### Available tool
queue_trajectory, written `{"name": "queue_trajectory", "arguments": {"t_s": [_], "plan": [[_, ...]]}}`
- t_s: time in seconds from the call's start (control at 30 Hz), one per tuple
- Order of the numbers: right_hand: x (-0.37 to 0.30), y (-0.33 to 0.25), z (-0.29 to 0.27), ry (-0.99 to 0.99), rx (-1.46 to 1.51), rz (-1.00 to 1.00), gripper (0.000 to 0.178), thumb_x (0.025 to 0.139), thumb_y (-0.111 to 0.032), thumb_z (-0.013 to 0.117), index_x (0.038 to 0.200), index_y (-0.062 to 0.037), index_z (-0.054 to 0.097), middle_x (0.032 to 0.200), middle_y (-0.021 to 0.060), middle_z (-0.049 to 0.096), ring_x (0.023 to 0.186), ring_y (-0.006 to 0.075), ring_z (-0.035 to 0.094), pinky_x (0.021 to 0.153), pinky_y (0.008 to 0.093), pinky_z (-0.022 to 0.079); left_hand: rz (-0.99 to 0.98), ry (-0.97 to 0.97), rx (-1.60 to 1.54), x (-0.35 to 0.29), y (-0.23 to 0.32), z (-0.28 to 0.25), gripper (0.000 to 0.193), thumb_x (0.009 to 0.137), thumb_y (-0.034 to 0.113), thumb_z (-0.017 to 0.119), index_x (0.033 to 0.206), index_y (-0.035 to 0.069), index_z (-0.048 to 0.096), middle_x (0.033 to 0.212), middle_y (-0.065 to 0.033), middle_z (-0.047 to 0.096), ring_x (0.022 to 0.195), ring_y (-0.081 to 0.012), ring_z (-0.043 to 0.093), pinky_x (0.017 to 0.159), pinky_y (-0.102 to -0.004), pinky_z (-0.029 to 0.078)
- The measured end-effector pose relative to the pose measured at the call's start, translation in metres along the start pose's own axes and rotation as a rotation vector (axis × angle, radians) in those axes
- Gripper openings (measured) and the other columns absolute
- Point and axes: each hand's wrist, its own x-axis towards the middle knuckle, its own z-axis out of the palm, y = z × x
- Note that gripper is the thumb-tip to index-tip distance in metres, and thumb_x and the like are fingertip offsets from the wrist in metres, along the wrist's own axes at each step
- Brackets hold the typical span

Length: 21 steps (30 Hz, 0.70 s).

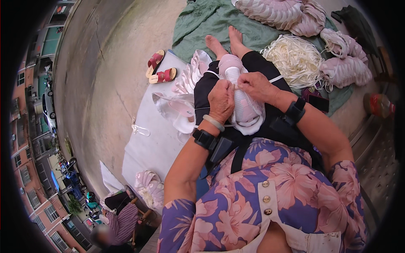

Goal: Lacing and tying pink and white shoes in an outdoor workshop area.

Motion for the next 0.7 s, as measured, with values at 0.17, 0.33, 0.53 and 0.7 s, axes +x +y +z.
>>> {"name": "queue_trajectory", "arguments": {"t_s": [0.17,0.33,0.53,0.7], "plan": [[-0.006,0.0,-0.016,-0.009,0.064,0.05,0.011,0.074,-0.015,0.056,0.078,-0.0045,0.056,0.07,0.0141,0.058,0.069,0.0325,0.059,0.063,0.0384,0.046,-0.153,0.055,-0.128,0.0,-0.005,-0.013,0.018,0.09,0.014,0.051,0.077,0.002,0.048,0.064,-0.006,0.049,0.055,-0.014,0.047,0.053,-0.0269,0.04],[-0.019,0.012,-0.033,0.174,-0.159,-0.182,0.018,0.067,-0.003,0.054,0.085,-0.0025,0.055,0.067,0.0103,0.055,0.063,0.0255,0.055,0.06,0.0331,0.044,-0.384,0.316,-0.221,-0.041,-0.039,-0.095,0.023,0.092,0.016,0.046,0.072,0.006,0.044,0.06,0.0014,0.046,0.054,-0.0065,0.043,0.051,-0.0215,0.038],[-0.027,0.022,-0.026,0.215,-0.333,-0.362,0.032,0.067,0.001,0.053,0.098,-0.0045,0.052,0.078,0.0094,0.053,0.072,0.0287,0.055,0.068,0.0356,0.042,-0.676,0.331,0.433,-0.071,-0.073,-0.178,0.019,0.086,0.012,0.05,0.072,0.0,0.046,0.058,-0.0066,0.048,0.051,-0.0167,0.047,0.052,-0.0308,0.041],[-0.03,0.022,-0.023,0.231,-0.582,-0.418,0.031,0.068,-0.003,0.055,0.098,-0.0073,0.052,0.079,0.008,0.048,0.068,0.0271,0.055,0.062,0.0382,0.046,-0.25,0.049,0.271,-0.048,-0.031,-0.098,0.027,0.077,0.005,0.056,0.103,0.002,0.053,0.094,-0.0162,0.057,0.07,-0.0288,0.057,0.069,-0.0356,0.046]]}}
